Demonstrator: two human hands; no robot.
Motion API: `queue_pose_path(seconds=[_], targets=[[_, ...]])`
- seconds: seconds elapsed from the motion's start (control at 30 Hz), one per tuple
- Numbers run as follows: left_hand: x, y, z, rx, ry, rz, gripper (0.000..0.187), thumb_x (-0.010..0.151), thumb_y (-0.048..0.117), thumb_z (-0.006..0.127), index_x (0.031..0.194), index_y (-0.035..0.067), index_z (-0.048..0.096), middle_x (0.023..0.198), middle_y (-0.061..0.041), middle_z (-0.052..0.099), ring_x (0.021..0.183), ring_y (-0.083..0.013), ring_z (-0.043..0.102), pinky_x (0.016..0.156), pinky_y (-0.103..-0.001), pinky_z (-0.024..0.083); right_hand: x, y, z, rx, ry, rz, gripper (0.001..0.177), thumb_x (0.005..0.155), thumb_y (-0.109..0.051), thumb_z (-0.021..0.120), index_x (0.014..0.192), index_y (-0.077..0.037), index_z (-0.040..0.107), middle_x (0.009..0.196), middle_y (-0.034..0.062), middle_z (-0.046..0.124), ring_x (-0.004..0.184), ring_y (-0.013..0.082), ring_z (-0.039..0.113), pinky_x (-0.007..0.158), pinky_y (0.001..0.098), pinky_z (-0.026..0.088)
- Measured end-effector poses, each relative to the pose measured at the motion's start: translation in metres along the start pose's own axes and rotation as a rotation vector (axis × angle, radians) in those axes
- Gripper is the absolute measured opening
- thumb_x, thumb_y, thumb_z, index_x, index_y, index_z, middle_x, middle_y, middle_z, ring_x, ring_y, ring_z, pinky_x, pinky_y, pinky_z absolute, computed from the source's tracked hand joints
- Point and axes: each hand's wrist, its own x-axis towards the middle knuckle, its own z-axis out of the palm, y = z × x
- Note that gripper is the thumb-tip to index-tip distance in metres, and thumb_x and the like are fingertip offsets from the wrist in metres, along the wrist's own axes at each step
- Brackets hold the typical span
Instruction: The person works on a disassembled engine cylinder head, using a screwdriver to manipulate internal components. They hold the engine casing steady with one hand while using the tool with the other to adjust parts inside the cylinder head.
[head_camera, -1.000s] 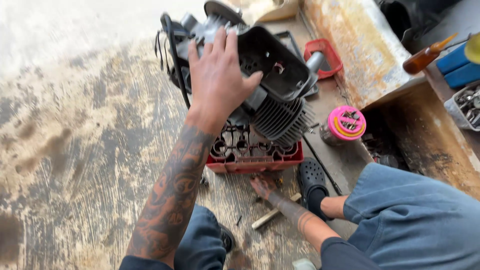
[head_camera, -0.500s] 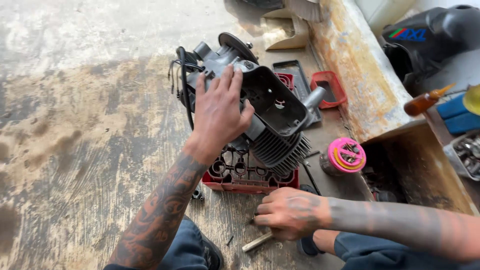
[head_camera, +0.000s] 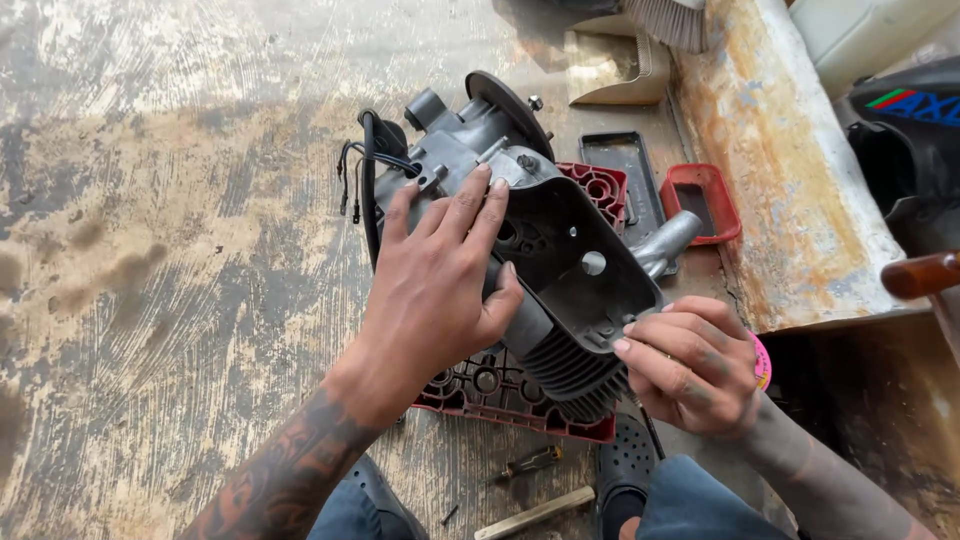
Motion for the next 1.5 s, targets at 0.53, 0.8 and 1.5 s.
queue_pose_path(seconds=[0.53, 0.8, 1.5], targets=[[0.001, -0.001, 0.000, -0.017, 0.014, 0.034, 0.069, 0.089, 0.039, 0.058, 0.145, -0.001, 0.059, 0.155, -0.020, 0.051, 0.117, -0.0319, 0.062, 0.115, -0.054, 0.032, -0.020, 0.023, 0.039, 0.008, -0.012, -0.026, 0.015, 0.102, -0.011, 0.054, 0.109, -0.009, 0.068, 0.103, 0.0118, 0.067, 0.072, 0.0223, 0.060, 0.079, 0.0408, 0.048], [0.003, -0.005, 0.001, -0.030, 0.000, 0.018, 0.074, 0.087, 0.041, 0.058, 0.148, -0.001, 0.054, 0.157, -0.021, 0.049, 0.123, -0.0321, 0.059, 0.115, -0.053, 0.032, -0.009, 0.027, 0.039, 0.007, -0.004, 0.006, 0.020, 0.104, -0.015, 0.052, 0.110, -0.009, 0.070, 0.105, 0.0111, 0.066, 0.068, 0.0205, 0.058, 0.079, 0.0388, 0.046], [0.003, -0.011, 0.001, -0.044, -0.017, 0.062, 0.074, 0.085, 0.041, 0.058, 0.148, 0.002, 0.056, 0.157, -0.017, 0.050, 0.123, -0.0305, 0.060, 0.115, -0.054, 0.031, -0.003, 0.029, 0.033, 0.104, -0.013, 0.033, 0.028, 0.104, -0.015, 0.046, 0.108, -0.006, 0.072, 0.104, 0.0144, 0.069, 0.080, 0.0245, 0.065, 0.075, 0.0399, 0.050]])
